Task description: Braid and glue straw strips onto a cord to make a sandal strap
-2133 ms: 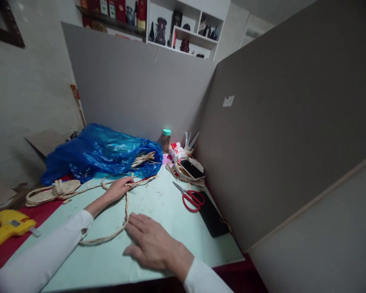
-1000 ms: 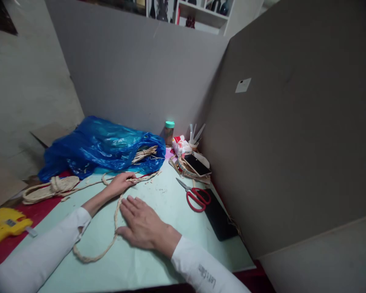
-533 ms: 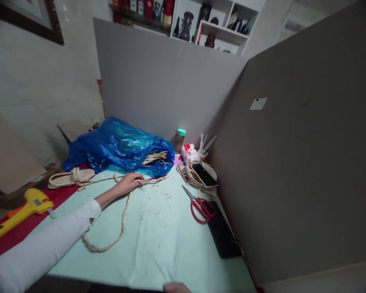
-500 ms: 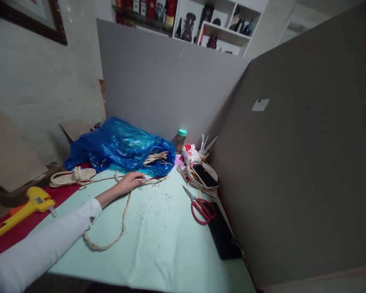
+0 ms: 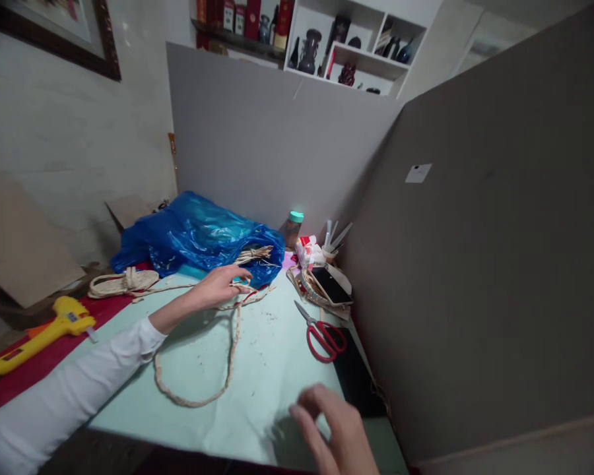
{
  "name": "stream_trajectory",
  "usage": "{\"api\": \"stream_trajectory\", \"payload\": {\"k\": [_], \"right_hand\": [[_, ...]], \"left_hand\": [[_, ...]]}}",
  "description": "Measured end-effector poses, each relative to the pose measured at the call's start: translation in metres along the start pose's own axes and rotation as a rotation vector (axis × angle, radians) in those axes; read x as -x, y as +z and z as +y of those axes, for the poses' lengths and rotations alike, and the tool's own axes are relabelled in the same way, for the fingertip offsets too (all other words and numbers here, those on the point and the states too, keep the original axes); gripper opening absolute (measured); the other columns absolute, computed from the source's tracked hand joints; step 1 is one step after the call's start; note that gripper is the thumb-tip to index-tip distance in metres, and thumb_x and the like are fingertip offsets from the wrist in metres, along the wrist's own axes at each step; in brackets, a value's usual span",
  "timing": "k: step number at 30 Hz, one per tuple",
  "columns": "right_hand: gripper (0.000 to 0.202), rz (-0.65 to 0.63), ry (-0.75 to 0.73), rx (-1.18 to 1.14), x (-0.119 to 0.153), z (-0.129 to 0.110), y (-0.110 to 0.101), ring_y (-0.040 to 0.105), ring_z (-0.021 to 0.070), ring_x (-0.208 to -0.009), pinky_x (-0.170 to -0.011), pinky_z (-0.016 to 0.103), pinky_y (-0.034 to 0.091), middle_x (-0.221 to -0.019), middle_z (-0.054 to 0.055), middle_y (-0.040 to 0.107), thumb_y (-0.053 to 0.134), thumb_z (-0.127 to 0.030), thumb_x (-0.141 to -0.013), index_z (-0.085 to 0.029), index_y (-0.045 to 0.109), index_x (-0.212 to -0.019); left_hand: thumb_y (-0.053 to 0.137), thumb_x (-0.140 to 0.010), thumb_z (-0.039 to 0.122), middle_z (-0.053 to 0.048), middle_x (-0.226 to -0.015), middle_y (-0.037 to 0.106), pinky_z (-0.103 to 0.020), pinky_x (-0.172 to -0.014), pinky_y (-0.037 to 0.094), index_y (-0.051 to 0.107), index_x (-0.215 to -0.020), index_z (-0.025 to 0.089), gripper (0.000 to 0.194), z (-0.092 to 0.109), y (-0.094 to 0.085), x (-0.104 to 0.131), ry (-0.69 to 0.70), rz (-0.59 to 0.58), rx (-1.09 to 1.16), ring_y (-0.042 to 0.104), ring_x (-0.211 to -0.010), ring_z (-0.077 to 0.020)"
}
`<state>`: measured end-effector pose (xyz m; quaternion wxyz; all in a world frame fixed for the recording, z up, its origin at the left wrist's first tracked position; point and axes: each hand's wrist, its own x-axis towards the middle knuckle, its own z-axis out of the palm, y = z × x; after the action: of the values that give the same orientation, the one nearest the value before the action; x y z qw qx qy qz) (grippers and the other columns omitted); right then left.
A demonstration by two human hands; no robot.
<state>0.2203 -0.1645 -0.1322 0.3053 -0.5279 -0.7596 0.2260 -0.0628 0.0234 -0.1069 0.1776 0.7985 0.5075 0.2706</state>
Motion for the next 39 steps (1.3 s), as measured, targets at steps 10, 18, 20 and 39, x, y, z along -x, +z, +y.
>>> {"api": "stream_trajectory", "payload": {"k": [10, 18, 20, 39], "right_hand": [[0.027, 0.095, -0.208, -0.300, -0.151, -0.037, 0.020, 0.066, 0.0170, -0.077, -0.070, 0.028, 0.053, -0.091, 0.006, 0.071, 0.056, -0.039, -0.093, -0.019, 0.062, -0.110], [0.032, 0.146, -0.168, -0.555, -0.185, -0.025, 0.006, 0.065, 0.0152, -0.061, -0.061, 0.027, 0.054, -0.075, 0.004, 0.070, 0.060, -0.043, -0.089, -0.016, 0.069, -0.103], [0.033, 0.177, -0.143, -0.565, -0.193, -0.019, -0.004, 0.065, 0.0143, -0.059, -0.059, 0.026, 0.053, -0.077, 0.005, 0.072, 0.060, -0.045, -0.089, -0.015, 0.070, -0.102], [0.033, 0.166, -0.301, -0.328, -0.198, -0.050, -0.038, 0.066, 0.0152, -0.057, -0.056, 0.025, 0.050, -0.080, 0.005, 0.075, 0.056, -0.041, -0.093, -0.017, 0.075, -0.102]], "left_hand": [[0.045, -0.079, 0.012, -0.001, -0.062, 0.064, -0.024, -0.059, 0.039, 0.069, -0.076, 0.019, 0.025, 0.050, -0.013, 0.000, 0.200, -0.136, 0.118, 0.059, -0.062, -0.0176], [0.053, -0.081, 0.021, -0.001, -0.078, 0.067, -0.023, -0.060, 0.043, 0.065, -0.099, 0.016, 0.022, 0.046, -0.012, -0.022, 0.196, -0.066, 0.357, 0.059, -0.067, -0.0151], [0.052, -0.085, 0.028, 0.000, -0.070, 0.064, -0.023, -0.058, 0.043, 0.065, -0.096, 0.015, 0.021, 0.040, -0.014, -0.025, 0.176, -0.050, 0.401, 0.057, -0.063, -0.0144], [0.047, -0.095, 0.033, 0.003, -0.061, 0.057, -0.024, -0.062, 0.039, 0.065, -0.081, 0.018, 0.027, 0.058, -0.040, -0.019, 0.181, 0.326, 0.350, 0.053, -0.059, -0.0123]]}}
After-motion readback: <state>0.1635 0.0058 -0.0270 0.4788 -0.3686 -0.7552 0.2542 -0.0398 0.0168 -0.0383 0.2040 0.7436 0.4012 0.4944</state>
